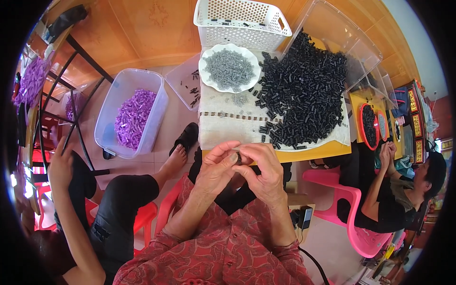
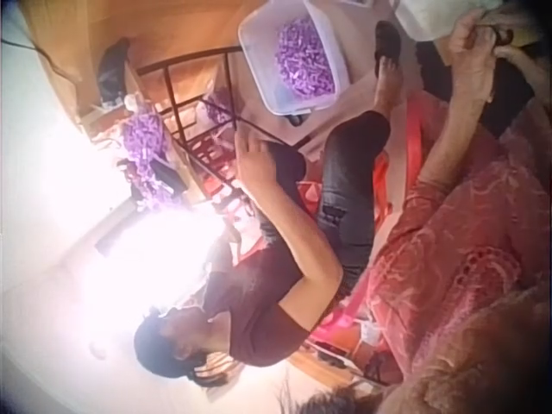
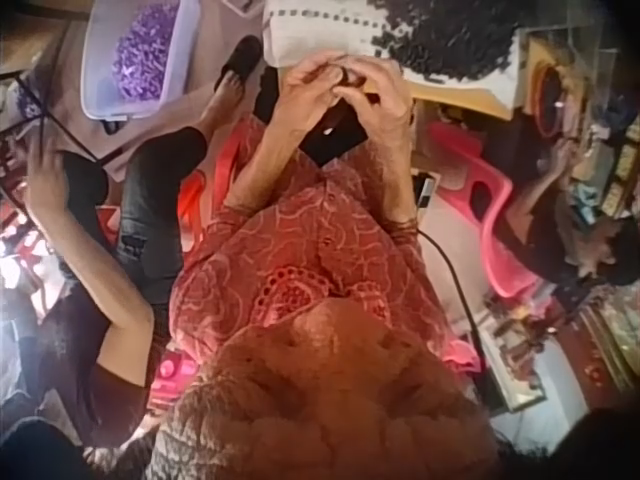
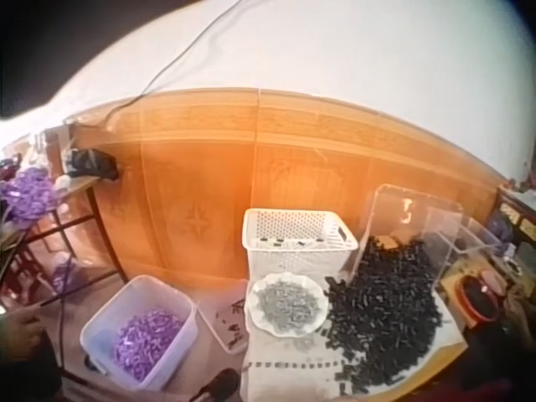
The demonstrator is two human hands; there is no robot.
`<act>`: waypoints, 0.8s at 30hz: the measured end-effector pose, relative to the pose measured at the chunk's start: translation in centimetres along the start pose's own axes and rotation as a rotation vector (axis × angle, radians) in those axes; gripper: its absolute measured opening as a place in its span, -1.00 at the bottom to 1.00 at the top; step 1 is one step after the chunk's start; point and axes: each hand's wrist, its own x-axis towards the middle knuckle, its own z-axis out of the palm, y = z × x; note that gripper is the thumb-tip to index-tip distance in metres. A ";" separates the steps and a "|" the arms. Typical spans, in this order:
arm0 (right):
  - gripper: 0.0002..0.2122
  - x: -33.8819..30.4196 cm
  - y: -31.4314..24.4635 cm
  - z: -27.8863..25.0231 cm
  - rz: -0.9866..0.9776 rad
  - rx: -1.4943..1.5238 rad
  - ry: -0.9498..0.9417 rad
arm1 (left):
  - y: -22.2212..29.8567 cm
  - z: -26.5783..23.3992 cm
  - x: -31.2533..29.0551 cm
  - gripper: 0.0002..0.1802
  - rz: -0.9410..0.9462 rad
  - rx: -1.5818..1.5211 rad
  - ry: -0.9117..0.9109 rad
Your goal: Assembling small grey components onto black plastic housings manually.
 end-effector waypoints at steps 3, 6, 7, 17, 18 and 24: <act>-0.60 0.0 0.0 -0.1 0.028 0.030 -0.033 | 0.1 -0.1 0.1 -0.61 -0.020 0.002 0.006; -0.62 0.0 -0.1 -0.1 0.075 0.063 -0.066 | 0.1 -0.2 0.2 -0.61 -0.024 -0.007 -0.013; -0.62 -0.1 0.1 -0.1 0.092 0.057 -0.097 | 0.2 -0.2 0.1 -0.61 -0.024 -0.007 -0.014; -0.63 -0.6 0.7 0.3 0.061 0.046 -0.073 | -0.1 -0.2 0.0 -0.61 -0.105 -0.083 0.064; -0.63 -0.7 0.7 0.3 0.061 0.046 -0.072 | 0.0 -0.1 0.0 -0.62 -0.102 -0.119 0.062; -0.64 -1.8 1.5 0.9 0.036 0.036 0.031 | -0.3 0.0 0.0 -0.65 -0.104 -0.070 0.111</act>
